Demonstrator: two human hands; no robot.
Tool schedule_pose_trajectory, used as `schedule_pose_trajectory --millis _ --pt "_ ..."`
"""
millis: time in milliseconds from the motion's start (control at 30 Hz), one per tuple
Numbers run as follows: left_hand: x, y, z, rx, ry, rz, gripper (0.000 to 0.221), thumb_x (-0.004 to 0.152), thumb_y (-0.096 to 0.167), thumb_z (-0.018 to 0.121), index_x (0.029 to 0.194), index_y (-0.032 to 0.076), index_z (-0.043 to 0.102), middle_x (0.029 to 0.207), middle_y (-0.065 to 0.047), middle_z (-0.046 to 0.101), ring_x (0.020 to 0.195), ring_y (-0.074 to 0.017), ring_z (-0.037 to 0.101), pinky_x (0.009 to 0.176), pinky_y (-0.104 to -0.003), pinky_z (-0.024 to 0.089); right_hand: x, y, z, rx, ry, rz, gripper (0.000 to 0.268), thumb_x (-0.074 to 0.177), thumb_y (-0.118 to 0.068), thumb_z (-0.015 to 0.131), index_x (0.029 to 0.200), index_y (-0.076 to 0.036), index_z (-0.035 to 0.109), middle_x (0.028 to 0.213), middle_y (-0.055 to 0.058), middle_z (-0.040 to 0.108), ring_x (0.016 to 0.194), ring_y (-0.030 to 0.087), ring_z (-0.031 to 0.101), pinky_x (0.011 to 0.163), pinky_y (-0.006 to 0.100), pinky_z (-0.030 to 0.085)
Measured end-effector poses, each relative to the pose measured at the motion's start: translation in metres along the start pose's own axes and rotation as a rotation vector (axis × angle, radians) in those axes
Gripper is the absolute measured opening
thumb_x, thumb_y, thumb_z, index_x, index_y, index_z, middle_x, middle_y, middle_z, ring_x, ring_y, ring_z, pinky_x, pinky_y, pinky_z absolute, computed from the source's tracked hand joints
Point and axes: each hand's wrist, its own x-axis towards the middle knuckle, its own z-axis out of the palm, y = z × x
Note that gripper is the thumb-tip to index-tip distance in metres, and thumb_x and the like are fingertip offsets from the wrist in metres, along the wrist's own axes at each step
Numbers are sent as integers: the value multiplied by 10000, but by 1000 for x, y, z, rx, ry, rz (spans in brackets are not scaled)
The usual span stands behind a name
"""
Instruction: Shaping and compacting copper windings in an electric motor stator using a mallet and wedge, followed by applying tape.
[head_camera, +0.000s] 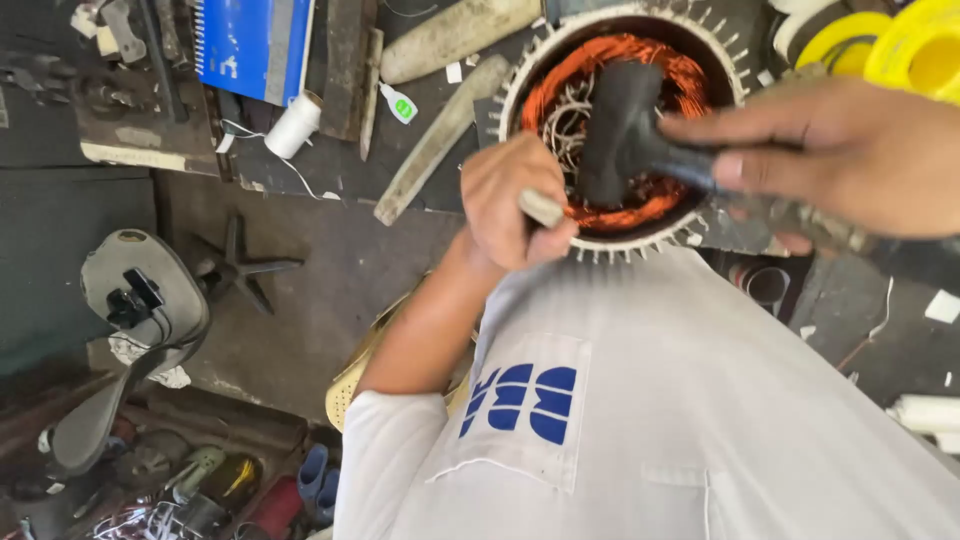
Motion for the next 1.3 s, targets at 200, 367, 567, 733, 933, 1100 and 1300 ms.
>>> schedule_pose_trajectory --millis 200,367,567,733,933,1100,1300 --pt "22 12 1 -411 308 -66 272 1041 367 520 922 126 481 797 38 479 580 -108 436 529 -264 337 21 81 10 490 233 -725 515 998 -162 506 1507 -234 479 854 182 702 368 196 635 218 248 524" --pt "18 27 10 -340 290 -108 343 1038 415 520 898 110 446 705 -3 445 533 -127 411 500 -272 299 -9 80 18 507 293 -449 657 1033 -83 423 1689 -69 400 859 330 584 406 429 512 255 494 416" --pt "10 25 19 -254 248 -91 288 1039 381 531 924 121 489 681 -5 480 534 -125 426 484 -284 324 -13 79 27 496 285 -420 664 974 -138 479 1637 -136 455 828 293 644 377 381 556 240 448 434" --pt "4 32 20 -36 48 -94 384 1024 428 495 780 132 478 611 -12 482 483 -152 427 456 -314 371 -10 69 25 500 270 -420 646 970 -79 497 1614 -129 477 794 285 634 367 372 544 209 435 420" --pt "8 33 19 56 41 -15 435 1035 408 464 758 73 452 566 -49 445 449 -177 386 429 -322 296 -1 63 11 466 228 -371 586 933 -13 571 1497 -169 587 796 329 703 319 419 569 200 464 448" --pt "10 29 18 62 28 35 424 1031 398 474 772 63 455 560 -53 462 436 -175 410 402 -320 322 -1 17 11 78 169 121 214 1022 -159 629 929 -52 789 502 286 635 377 378 532 416 463 454" --pt "14 31 14 102 -41 33 423 1048 397 434 797 58 461 583 -62 456 453 -190 425 423 -330 326 -4 28 1 114 218 -190 586 942 -84 628 1485 -304 630 756 209 765 395 420 679 456 429 535"
